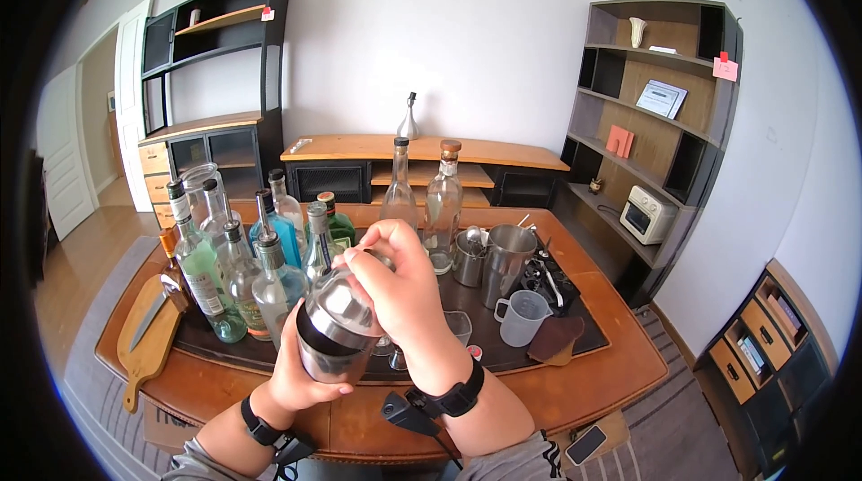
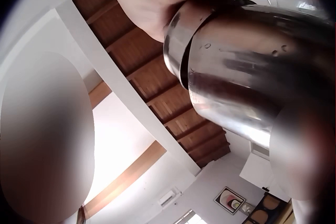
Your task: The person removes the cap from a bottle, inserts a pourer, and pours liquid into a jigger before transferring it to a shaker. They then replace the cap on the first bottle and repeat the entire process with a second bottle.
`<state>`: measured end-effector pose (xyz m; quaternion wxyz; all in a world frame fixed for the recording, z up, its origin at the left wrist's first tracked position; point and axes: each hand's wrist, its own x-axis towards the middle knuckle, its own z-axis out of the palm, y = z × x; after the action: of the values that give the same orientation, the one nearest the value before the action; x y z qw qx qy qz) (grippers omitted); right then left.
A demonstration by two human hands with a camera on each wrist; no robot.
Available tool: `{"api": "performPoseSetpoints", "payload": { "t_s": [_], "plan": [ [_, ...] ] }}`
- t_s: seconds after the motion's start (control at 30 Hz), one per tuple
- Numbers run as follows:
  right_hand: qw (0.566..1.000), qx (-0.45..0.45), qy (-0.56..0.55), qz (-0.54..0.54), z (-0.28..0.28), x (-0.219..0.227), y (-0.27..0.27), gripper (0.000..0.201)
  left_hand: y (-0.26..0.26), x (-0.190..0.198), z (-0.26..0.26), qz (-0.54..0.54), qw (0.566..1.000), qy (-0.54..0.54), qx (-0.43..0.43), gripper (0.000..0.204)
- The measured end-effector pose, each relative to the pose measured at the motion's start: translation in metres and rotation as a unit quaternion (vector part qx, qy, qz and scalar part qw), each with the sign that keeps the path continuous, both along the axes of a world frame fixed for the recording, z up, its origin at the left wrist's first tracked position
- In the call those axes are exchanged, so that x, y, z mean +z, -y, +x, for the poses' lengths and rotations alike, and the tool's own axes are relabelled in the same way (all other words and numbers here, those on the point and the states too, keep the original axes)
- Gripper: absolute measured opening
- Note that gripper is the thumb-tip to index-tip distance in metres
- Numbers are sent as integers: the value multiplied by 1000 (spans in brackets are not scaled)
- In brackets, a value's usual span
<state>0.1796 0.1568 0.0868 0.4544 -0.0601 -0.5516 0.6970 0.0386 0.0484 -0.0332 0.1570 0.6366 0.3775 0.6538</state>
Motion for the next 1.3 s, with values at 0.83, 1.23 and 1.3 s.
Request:
{"api": "performPoseSetpoints", "payload": {
  "t_s": [0.83, 1.23, 1.3],
  "plan": [
    [833, -474, 172, 230, 119, -79, -96, 10, -7, -27, -12, 54, 984, -112, 129, 131],
    [713, -504, 284, 396, 103, -97, -109, 24, -3, -24, -11, 32, 988, -126, 86, 133],
    [695, -513, 278, 420, 100, -102, -114, 23, -3, -25, -11, 35, 989, -119, 82, 133]
  ]
}}
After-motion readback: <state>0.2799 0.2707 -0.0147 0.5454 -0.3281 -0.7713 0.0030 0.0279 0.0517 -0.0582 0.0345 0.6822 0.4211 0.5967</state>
